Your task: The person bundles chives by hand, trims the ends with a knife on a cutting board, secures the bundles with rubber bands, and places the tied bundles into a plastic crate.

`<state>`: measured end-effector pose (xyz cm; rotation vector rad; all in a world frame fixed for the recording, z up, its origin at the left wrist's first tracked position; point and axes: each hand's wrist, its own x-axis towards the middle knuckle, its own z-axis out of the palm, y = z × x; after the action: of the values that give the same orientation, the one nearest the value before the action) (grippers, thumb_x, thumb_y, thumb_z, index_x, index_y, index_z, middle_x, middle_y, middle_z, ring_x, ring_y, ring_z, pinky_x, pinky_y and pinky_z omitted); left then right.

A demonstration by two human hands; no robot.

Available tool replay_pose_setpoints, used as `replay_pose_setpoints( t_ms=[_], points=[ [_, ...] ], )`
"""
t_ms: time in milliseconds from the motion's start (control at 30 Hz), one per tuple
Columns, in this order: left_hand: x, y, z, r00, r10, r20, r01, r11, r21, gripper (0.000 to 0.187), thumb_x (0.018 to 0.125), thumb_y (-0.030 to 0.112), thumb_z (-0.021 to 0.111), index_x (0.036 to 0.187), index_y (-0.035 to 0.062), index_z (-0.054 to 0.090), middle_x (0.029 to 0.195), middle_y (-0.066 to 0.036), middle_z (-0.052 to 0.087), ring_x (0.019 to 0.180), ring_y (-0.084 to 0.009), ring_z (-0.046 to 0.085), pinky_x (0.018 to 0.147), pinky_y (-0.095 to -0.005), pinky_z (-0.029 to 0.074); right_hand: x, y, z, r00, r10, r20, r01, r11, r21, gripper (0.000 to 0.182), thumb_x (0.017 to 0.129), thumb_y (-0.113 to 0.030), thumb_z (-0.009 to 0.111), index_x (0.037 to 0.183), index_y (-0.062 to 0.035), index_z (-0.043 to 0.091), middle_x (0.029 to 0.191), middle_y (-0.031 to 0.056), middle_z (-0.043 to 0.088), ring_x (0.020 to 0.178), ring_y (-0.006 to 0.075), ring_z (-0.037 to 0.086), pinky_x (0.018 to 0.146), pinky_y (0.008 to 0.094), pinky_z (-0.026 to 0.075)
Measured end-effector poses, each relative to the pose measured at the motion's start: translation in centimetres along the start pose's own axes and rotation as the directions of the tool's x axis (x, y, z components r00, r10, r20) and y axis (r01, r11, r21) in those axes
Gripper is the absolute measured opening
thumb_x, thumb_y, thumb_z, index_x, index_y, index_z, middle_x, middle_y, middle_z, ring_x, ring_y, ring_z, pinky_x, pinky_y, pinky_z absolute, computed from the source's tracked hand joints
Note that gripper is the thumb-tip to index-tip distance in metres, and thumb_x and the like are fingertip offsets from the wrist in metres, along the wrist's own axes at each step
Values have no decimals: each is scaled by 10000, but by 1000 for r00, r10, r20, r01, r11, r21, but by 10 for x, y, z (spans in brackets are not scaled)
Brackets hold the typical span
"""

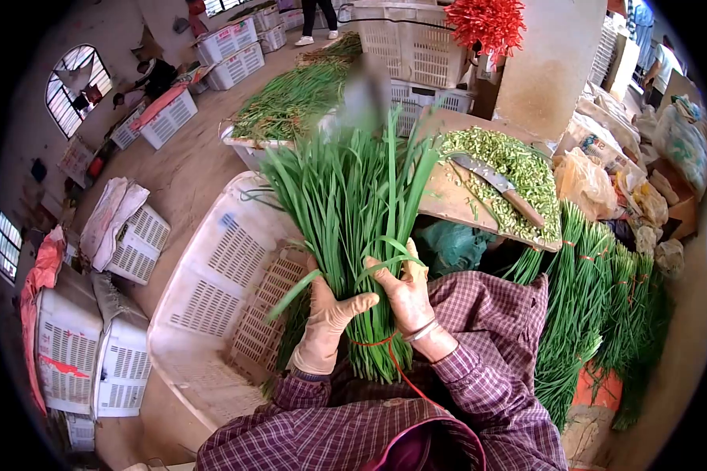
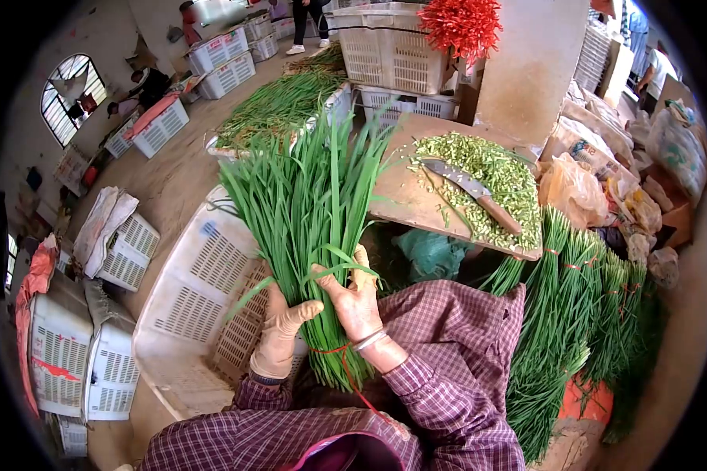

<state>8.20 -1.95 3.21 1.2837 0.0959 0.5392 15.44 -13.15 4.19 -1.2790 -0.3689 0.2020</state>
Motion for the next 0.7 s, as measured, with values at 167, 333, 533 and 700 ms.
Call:
replay_pose_setpoints(
  t_ms=[167,333,533,700],
  points=[
    [13,4,-10,971,-188,-150,162,972,-169,574,712,-88,788,1231,-1,558,1063,-81,666,942,-163,662,769,-267,590,9,9,0,991,136,8,-132,947,293,332,928,-60,671,1238,-12,562,1101,84,683,990,168,662,888,299,542],
    [11,4,-11,959,-221,-177,186,963,-196,443,775,112,781,1180,37,619,1072,-26,670,956,-154,626,879,-312,509,16,-3,-18,929,367,42,-331,777,536,255,951,-91,651,1195,-42,594,1094,57,689,934,164,686,795,317,604],
    [10,17,0,970,-190,-154,165,972,-165,417,789,156,764,1168,50,628,1068,-17,666,987,-156,613,911,-319,482,17,-8,-26,934,350,73,-338,798,500,310,935,-119,686,1214,-26,586,1103,67,687,943,176,680,840,318,578],
    [16,31,-5,973,-174,-151,158,981,-114,389,777,160,785,1124,60,641,1047,-7,673,948,-141,622,873,-304,495,37,-21,-63,998,52,-31,-50,997,65,354,898,-203,752,1166,4,647,1037,66,693,961,138,630,893,285,495]
  ],
)
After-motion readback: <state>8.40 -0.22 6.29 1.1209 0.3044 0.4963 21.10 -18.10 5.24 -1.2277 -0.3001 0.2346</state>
